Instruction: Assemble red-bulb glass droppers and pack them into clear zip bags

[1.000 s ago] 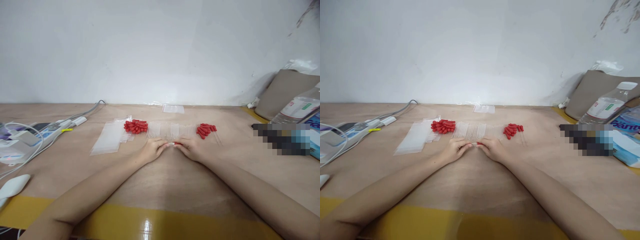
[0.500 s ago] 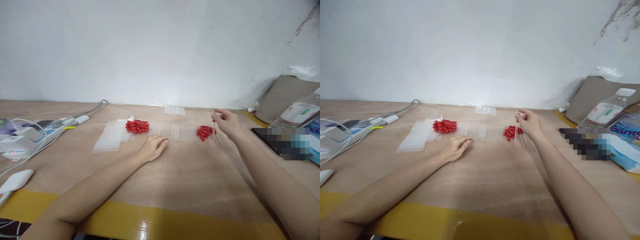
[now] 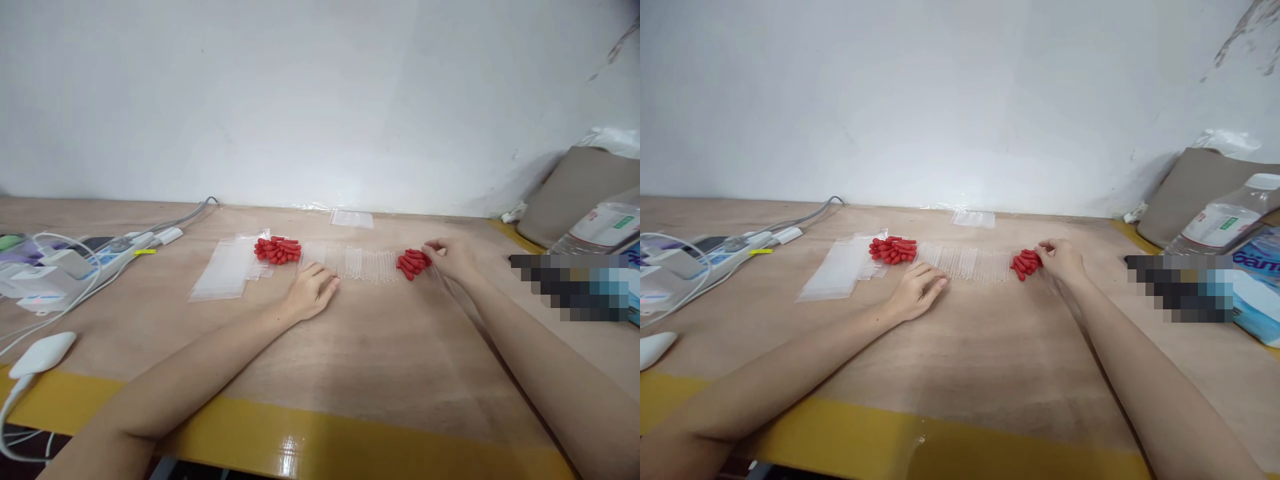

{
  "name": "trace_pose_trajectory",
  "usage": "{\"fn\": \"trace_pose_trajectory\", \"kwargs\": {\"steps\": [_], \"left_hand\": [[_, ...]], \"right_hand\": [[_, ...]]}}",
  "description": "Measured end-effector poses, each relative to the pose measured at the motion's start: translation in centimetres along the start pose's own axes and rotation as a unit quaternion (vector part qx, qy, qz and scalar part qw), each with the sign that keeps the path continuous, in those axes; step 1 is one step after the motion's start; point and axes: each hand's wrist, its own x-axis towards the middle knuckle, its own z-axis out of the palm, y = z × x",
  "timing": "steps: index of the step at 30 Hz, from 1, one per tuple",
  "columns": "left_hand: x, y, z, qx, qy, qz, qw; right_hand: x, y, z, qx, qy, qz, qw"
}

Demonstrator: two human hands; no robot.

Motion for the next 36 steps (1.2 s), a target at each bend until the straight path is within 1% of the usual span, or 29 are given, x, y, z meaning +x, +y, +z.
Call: {"fn": "trace_pose_trajectory", "kwargs": {"steps": [2,4,6,8,12,15,20,24,27,30,32,34,36], "left_hand": [[0.4,-0.3,0.1,0.037,0.024,-0.027,0.999],[1.1,-0.8,0.3,0.078,0.026,-0.068,0.994],[2.1,-1.4,0.6,0.115,0.018,-0.112,0.987],[3.3,-1.8,1.0,0.151,0.005,-0.142,0.978],[5.6,-1.5,2.1,0.201,-0.039,-0.158,0.966],[7.0,-0.6,2.9,0.21,-0.078,-0.181,0.958],[8.7,0.3,4.0,0.216,-0.138,-0.265,0.93],[9.8,0.2,4.3,0.201,-0.159,-0.341,0.904],[10.4,-0.1,4.3,0.168,-0.168,-0.38,0.894],[10.7,-0.5,4.2,0.148,-0.17,-0.383,0.896],[10.6,-0.5,3.7,0.137,-0.162,-0.368,0.905],[10.1,-0.3,3.0,0.124,-0.148,-0.336,0.922],[8.9,-0.1,2.1,0.11,-0.129,-0.289,0.942]], "right_hand": [[-0.1,-0.3,0.1,-0.008,-0.017,-0.026,0.999],[-0.2,-0.4,0.3,-0.021,-0.031,-0.041,0.998],[-0.2,-0.5,0.5,-0.028,-0.035,-0.051,0.998],[-0.2,-0.5,0.6,-0.025,-0.031,-0.054,0.998],[-0.1,-0.5,0.6,-0.024,-0.025,-0.058,0.998],[-0.1,-0.6,0.7,-0.012,-0.029,-0.063,0.998],[-0.4,-1.1,1.0,-0.007,-0.017,-0.045,0.999],[-0.7,-1.4,1.2,0.016,0.0,-0.063,0.998],[-0.7,-1.6,1.3,0.037,0.029,-0.077,0.996],[-0.7,-2.1,1.1,0.062,0.072,-0.098,0.991],[-1.1,-3.1,0.9,0.084,0.088,-0.114,0.986],[-2.0,-4.7,0.9,0.12,0.09,-0.126,0.981],[-3.4,-6.7,1.2,0.168,0.089,-0.141,0.972]]}}
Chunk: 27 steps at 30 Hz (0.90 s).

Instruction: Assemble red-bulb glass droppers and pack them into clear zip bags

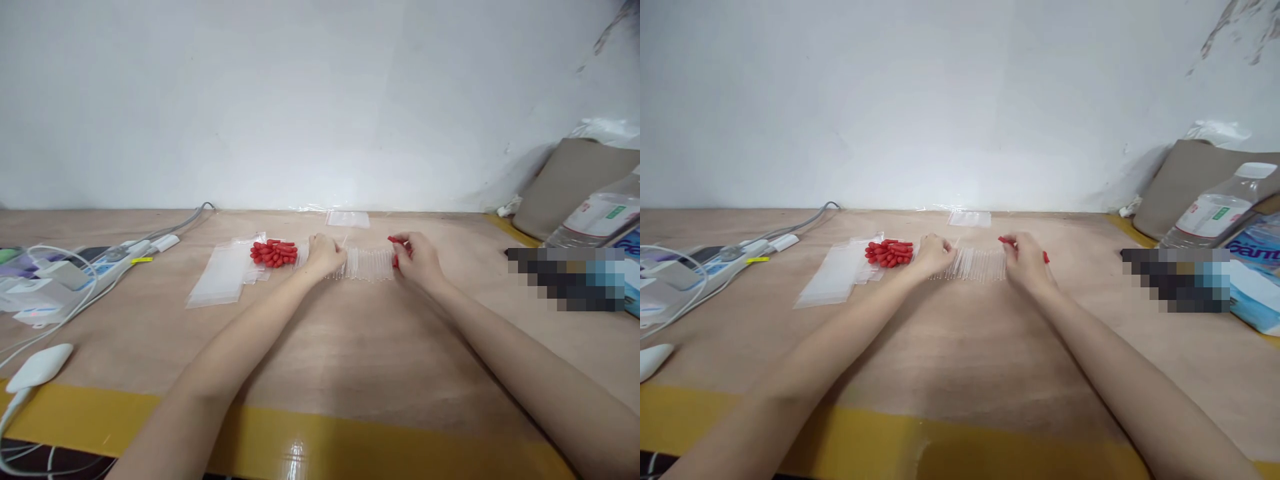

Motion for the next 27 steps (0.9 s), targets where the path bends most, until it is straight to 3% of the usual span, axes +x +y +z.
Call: {"fn": "trace_pose_trajectory", "kwargs": {"steps": [2,5,8,12,17,27], "left_hand": [[-1.6,-1.2,-0.2,-0.018,0.031,0.064,0.997],[-4.0,-3.7,0.0,-0.075,0.093,0.226,0.967],[-5.8,-5.9,0.4,-0.086,0.126,0.295,0.943],[-6.5,-7.2,1.0,-0.107,0.154,0.324,0.927],[-6.3,-7.0,1.4,-0.12,0.115,0.34,0.925],[-6.4,-6.7,1.0,-0.104,0.102,0.377,0.915]], "right_hand": [[-1.3,-2.0,1.0,0.03,-0.006,-0.027,0.999],[-3.3,-4.1,2.1,0.072,-0.043,-0.071,0.994],[-4.3,-4.9,2.2,0.104,-0.082,-0.099,0.986],[-4.5,-5.4,1.5,0.128,-0.123,-0.108,0.978],[-4.3,-6.2,1.0,0.131,-0.148,-0.119,0.973],[-4.4,-5.9,1.2,0.142,-0.153,-0.141,0.968]]}}
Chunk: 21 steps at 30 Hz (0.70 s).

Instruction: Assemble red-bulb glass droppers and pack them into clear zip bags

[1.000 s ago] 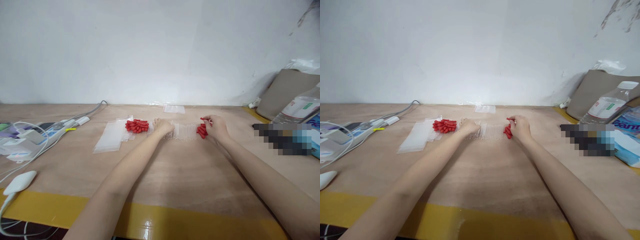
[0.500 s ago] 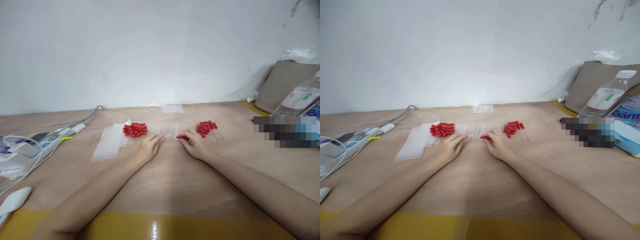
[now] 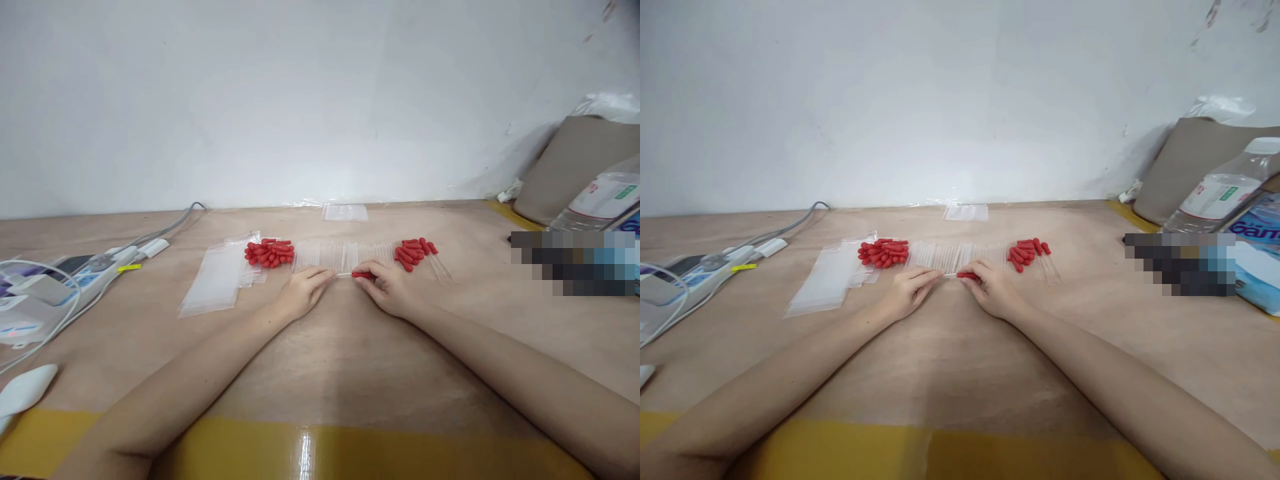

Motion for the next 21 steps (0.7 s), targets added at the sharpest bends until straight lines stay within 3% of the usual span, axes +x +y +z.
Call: {"fn": "trace_pose_trajectory", "kwargs": {"steps": [15,21], "left_hand": [[-0.12,0.1,-0.26,-0.006,-0.016,0.074,0.997],[-0.12,0.2,-0.22,0.018,-0.01,0.106,0.994]], "right_hand": [[-0.51,0.07,0.1,0.011,0.0,-0.068,0.998],[-0.7,0.56,0.38,-0.003,-0.039,-0.087,0.995]]}}
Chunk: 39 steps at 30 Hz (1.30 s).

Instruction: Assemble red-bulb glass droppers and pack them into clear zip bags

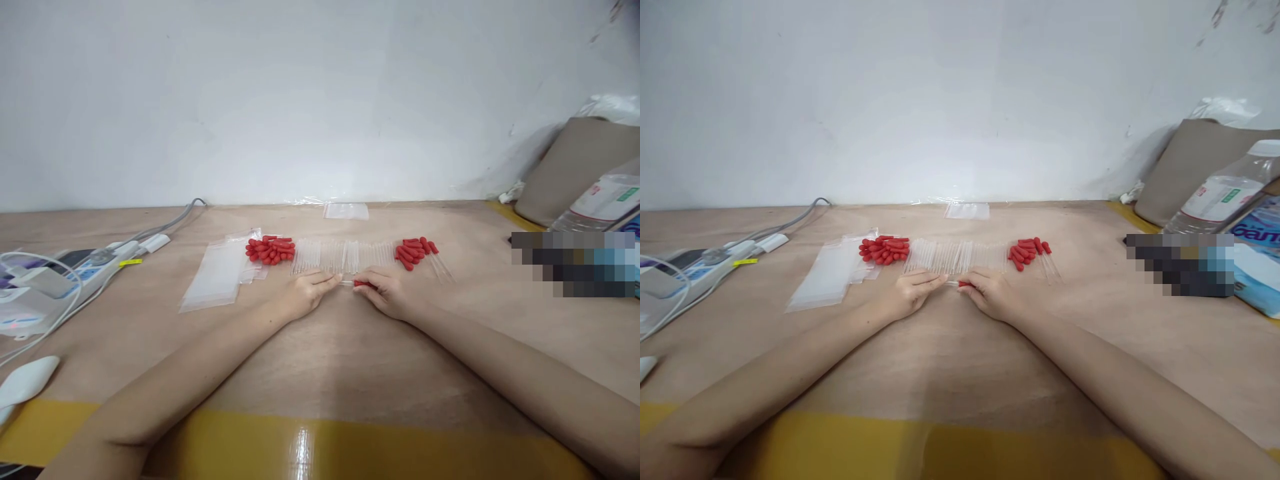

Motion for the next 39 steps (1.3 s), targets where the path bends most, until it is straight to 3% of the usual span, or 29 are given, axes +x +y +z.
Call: {"fn": "trace_pose_trajectory", "kwargs": {"steps": [9,17,21,26,29,33,35,39], "left_hand": [[0.1,0.3,0.7,0.014,0.008,-0.007,1.0],[0.3,0.8,0.8,-0.003,0.004,-0.028,1.0],[0.3,0.7,0.9,-0.047,0.022,-0.072,0.996],[0.2,0.7,-0.2,-0.051,0.048,-0.138,0.988],[0.3,0.6,-0.7,-0.034,0.052,-0.187,0.98],[0.5,0.6,-0.5,-0.024,0.013,-0.2,0.979],[0.5,0.6,-0.2,-0.02,-0.003,-0.193,0.981],[0.5,0.5,0.0,-0.006,-0.02,-0.197,0.98]], "right_hand": [[0.4,-0.4,0.0,-0.03,-0.032,-0.003,0.999],[0.7,0.0,0.1,0.019,-0.04,0.02,0.999],[1.5,0.0,-0.2,0.131,0.02,0.107,0.985],[2.9,0.5,-2.8,0.245,0.137,0.23,0.932],[3.1,2.4,-6.7,0.169,0.17,0.281,0.929],[1.6,6.9,-11.5,-0.08,0.199,0.36,0.908],[0.4,9.1,-12.4,-0.173,0.142,0.417,0.881],[-1.5,11.5,-11.7,-0.209,0.08,0.449,0.865]]}}
